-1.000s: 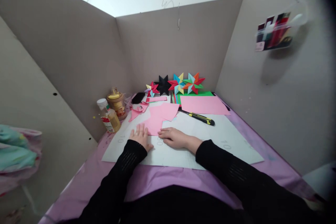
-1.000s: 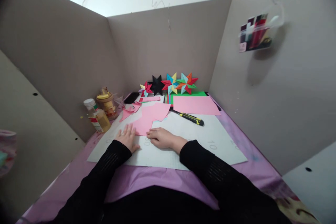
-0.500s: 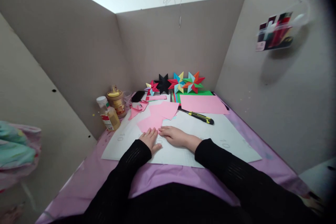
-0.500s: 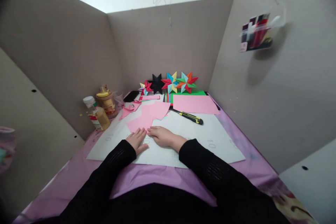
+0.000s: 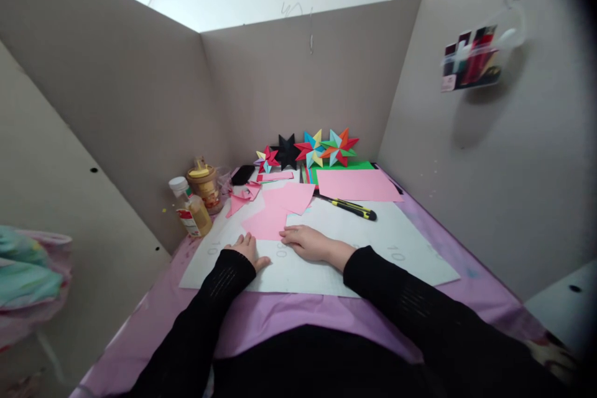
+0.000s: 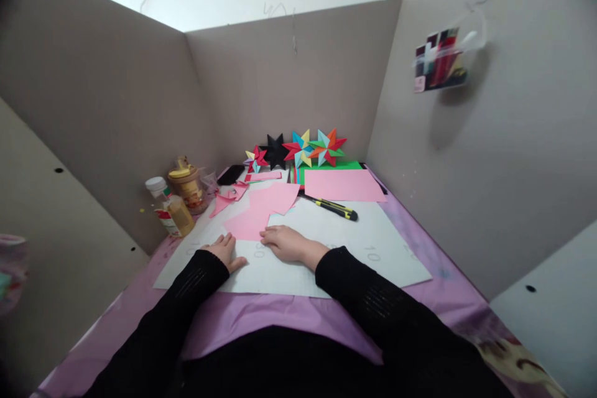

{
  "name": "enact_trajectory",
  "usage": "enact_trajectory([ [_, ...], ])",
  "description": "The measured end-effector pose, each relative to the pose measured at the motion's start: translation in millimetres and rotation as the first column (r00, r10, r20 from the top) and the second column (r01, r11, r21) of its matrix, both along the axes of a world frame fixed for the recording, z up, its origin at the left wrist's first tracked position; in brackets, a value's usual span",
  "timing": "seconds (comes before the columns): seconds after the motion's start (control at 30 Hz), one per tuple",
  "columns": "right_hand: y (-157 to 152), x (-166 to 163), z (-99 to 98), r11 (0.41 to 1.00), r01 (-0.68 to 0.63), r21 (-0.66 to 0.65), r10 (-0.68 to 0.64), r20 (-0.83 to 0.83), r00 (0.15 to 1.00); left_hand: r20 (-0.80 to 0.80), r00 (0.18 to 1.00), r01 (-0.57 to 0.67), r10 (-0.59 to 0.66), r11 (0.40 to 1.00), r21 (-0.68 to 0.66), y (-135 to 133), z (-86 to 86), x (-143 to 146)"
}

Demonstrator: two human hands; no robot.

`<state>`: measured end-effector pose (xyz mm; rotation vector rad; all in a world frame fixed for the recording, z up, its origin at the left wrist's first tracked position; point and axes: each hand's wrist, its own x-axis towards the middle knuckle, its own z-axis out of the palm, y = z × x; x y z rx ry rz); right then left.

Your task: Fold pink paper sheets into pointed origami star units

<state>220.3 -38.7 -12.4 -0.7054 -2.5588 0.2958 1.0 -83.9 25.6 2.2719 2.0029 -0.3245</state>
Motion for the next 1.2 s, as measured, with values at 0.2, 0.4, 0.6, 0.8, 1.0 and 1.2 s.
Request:
enact_trajectory([
  [0.2, -2.3, -0.6, 0.3, 1.000, 0.002, 0.020, -0.002, -0.009, 1.000, -0.058, 0.986, -0.150, 0.154, 0.987, 0.060, -5.9, 8.0, 4.9],
  [0.4, -4.3, 1.3, 1.6, 0.997, 0.064, 0.046, -0.064, -0.018, 0.998, 0.061, 0.998, 0.019, -0.033, 0.975, 0.223, 5.7, -1.6, 9.3],
  [0.6, -5.1, -4.5, 4.2, 0.980, 0.199, -0.026, -0.199, -0.012, 0.980, 0.126, 0.992, -0.005, -0.020, 0.981, 0.196, 9.5, -25.3, 10.1],
  [0.8, 3.5, -13.3, 0.8, 0.938, 0.215, -0.273, -0.313, -0.394, 0.864, 0.302, 0.953, -0.077, -0.034, 0.935, 0.346, 13.5, -28.4, -0.5],
  [1.0, 29.8, 17.0, -4.7, 0.815, 0.318, -0.484, -0.575, -0.608, 0.548, 0.935, 0.313, -0.291, -0.165, 0.921, 0.259, 63.7, -16.5, -2.4],
  [1.2, 38.4, 31.6, -1.0, 0.759, 0.092, -0.644, -0.606, -0.648, 0.460, 0.995, 0.063, -0.126, -0.077, 0.988, 0.084, 92.2, -23.6, 27.7],
])
